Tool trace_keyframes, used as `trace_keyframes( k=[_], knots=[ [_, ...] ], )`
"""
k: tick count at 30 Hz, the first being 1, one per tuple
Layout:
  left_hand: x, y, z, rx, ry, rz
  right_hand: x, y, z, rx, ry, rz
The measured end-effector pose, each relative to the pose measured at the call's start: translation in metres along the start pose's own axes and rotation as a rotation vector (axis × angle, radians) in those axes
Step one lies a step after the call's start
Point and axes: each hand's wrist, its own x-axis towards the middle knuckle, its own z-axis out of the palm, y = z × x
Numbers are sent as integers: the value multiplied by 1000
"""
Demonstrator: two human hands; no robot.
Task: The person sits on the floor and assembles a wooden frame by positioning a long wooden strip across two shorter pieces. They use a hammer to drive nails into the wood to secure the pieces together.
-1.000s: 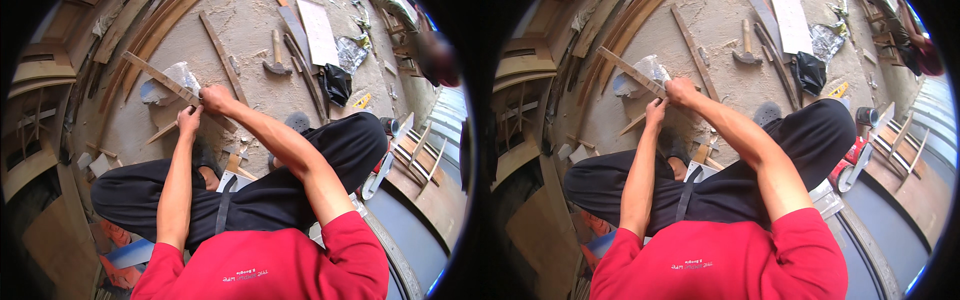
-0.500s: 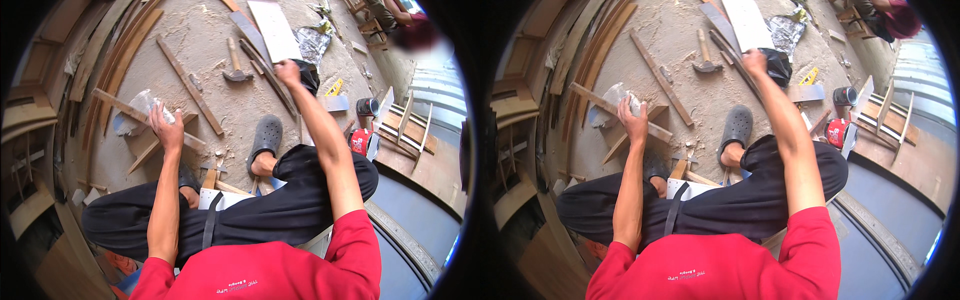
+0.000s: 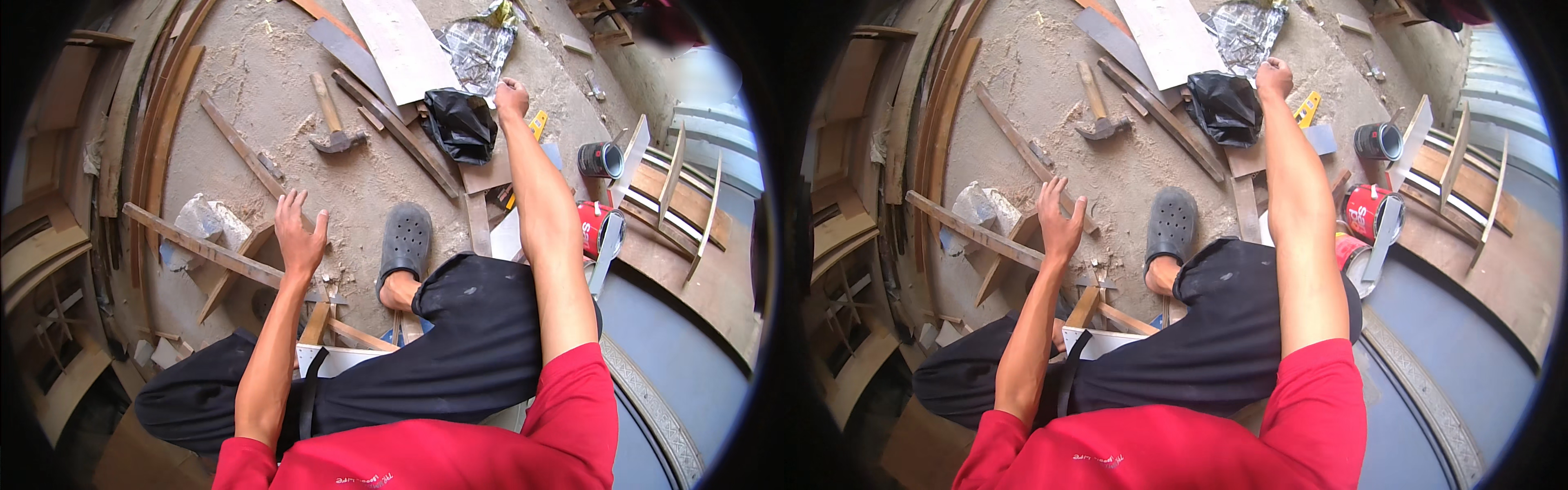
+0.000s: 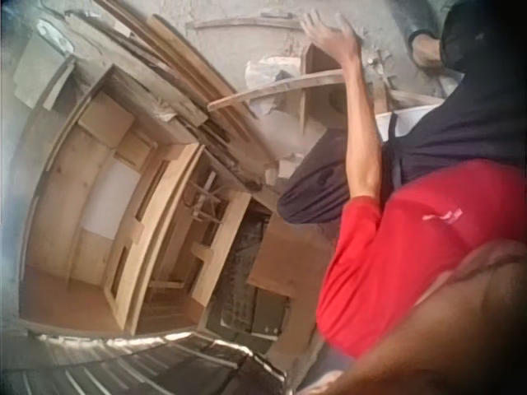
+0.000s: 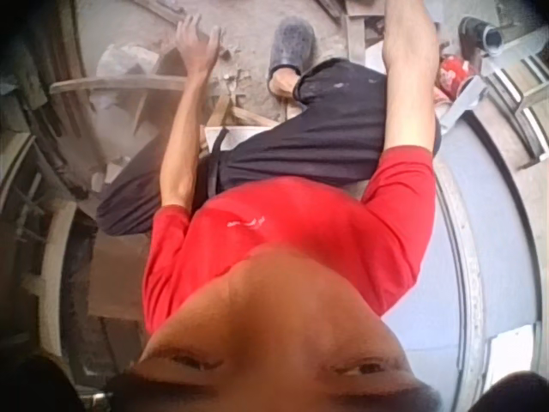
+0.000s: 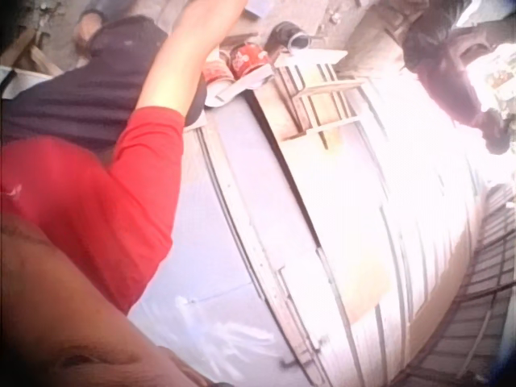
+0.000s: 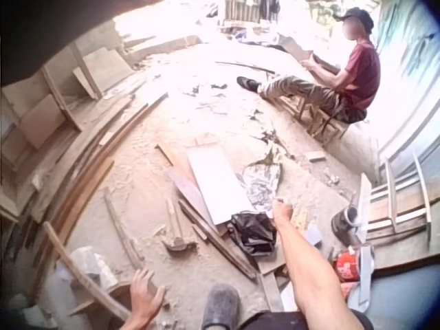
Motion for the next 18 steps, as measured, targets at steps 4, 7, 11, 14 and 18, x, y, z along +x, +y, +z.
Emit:
trace_keyframes(
  k=[4,7,11,14,18],
  knots=[
    [-10,-3,9,15,-16,-12,-86,-39,-34,-178,-66,-91],
    [-15,1,16,-2,-36,7,-122,-20,-46,-240,-194,-302],
    [-24,11,14,0,-43,-6,-164,-15,-41,-482,-63,-293],
    [-32,6,12,0,-47,13,-167,-21,-33,-478,2,-51],
    [-35,5,7,-20,-42,3,-136,-32,-40,-259,-86,247]
  ],
)
